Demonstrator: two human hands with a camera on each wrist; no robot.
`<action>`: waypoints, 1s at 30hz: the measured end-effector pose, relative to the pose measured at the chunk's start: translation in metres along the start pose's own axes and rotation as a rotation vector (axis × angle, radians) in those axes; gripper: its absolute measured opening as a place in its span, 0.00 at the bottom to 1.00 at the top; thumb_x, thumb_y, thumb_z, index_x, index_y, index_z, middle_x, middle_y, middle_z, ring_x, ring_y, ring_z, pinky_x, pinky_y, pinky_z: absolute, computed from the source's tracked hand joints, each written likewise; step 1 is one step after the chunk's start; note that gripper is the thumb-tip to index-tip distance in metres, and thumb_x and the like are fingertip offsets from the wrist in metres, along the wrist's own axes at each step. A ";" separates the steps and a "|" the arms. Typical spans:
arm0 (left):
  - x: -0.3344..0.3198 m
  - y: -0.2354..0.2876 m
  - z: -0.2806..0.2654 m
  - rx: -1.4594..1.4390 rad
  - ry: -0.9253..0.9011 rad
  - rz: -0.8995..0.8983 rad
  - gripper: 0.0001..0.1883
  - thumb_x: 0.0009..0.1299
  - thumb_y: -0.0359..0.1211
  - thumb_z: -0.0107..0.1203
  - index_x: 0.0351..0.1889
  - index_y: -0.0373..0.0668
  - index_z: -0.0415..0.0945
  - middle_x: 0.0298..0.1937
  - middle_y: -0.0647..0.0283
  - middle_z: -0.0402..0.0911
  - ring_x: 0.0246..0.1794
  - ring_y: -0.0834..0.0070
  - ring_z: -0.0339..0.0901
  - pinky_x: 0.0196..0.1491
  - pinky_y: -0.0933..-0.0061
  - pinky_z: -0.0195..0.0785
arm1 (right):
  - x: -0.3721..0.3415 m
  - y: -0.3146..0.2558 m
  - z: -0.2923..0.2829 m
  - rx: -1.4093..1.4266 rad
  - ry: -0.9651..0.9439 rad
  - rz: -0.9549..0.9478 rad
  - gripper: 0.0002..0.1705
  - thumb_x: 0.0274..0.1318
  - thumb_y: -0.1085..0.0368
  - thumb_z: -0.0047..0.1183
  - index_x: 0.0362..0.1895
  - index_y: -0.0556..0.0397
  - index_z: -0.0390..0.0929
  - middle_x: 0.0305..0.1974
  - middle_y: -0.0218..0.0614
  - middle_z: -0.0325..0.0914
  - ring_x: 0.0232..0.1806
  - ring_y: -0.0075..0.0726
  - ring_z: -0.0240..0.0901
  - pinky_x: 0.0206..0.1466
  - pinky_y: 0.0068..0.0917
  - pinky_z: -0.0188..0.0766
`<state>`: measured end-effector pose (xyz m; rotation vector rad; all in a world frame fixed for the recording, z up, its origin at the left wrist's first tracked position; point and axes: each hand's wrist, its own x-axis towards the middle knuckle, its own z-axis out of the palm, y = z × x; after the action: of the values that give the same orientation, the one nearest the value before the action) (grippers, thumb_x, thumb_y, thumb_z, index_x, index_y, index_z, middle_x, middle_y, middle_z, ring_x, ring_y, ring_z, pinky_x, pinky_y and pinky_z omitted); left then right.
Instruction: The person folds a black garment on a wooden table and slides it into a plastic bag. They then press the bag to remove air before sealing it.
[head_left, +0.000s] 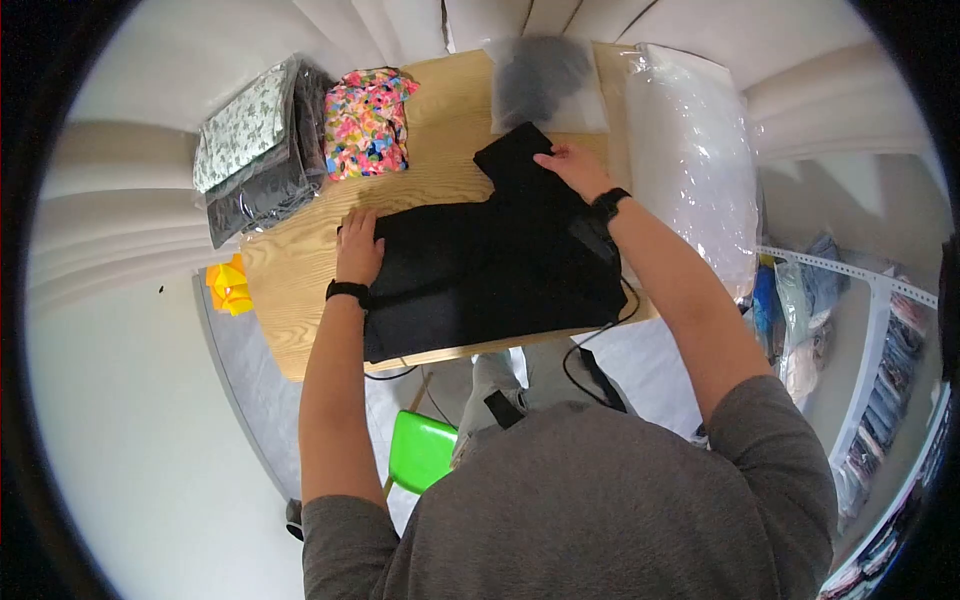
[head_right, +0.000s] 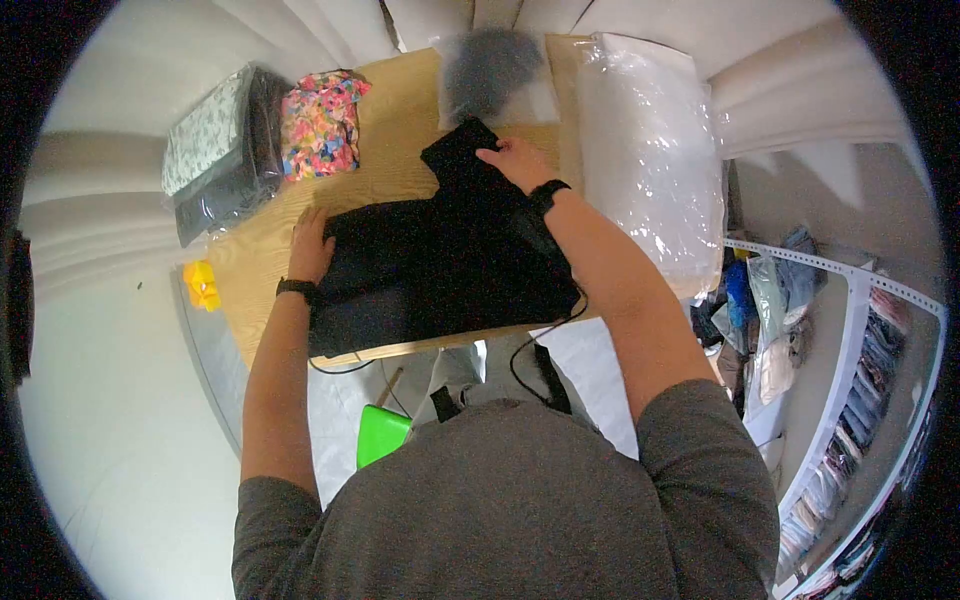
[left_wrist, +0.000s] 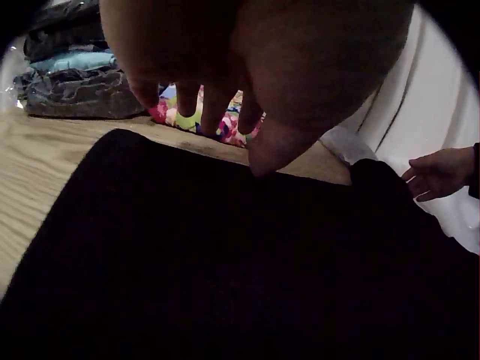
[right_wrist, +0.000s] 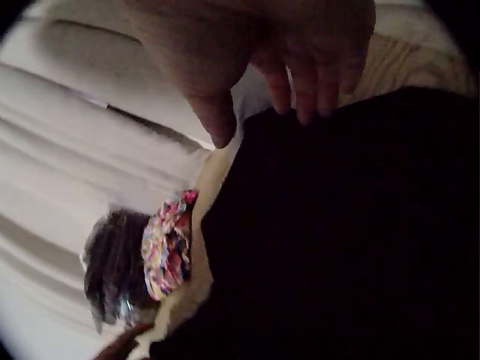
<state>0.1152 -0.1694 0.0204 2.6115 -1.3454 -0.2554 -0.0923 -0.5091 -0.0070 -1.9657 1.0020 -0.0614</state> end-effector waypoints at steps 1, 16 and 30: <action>0.007 0.000 0.004 0.014 -0.039 -0.026 0.28 0.58 0.30 0.55 0.59 0.46 0.62 0.60 0.57 0.64 0.63 0.58 0.57 0.63 0.55 0.50 | 0.010 -0.004 0.004 0.102 -0.029 0.036 0.33 0.41 0.46 0.61 0.44 0.60 0.73 0.42 0.48 0.76 0.45 0.48 0.72 0.49 0.34 0.67; 0.037 0.114 -0.073 -0.461 0.215 0.323 0.28 0.57 0.19 0.44 0.58 0.41 0.63 0.60 0.47 0.62 0.62 0.50 0.57 0.64 0.58 0.50 | -0.077 -0.083 -0.009 -0.362 -0.045 -0.495 0.20 0.49 0.60 0.50 0.44 0.60 0.72 0.37 0.52 0.75 0.42 0.57 0.71 0.45 0.46 0.67; 0.011 0.172 0.004 -0.418 -0.434 0.452 0.24 0.62 0.26 0.47 0.58 0.49 0.67 0.53 0.51 0.72 0.53 0.55 0.68 0.57 0.62 0.61 | -0.178 -0.009 0.028 -0.684 -0.300 -0.965 0.09 0.45 0.64 0.44 0.29 0.41 0.77 0.29 0.32 0.72 0.40 0.38 0.69 0.48 0.38 0.60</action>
<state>-0.0147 -0.2765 0.0584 1.9131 -1.7389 -0.9506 -0.1948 -0.3685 0.0405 -2.8102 -0.2385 0.0503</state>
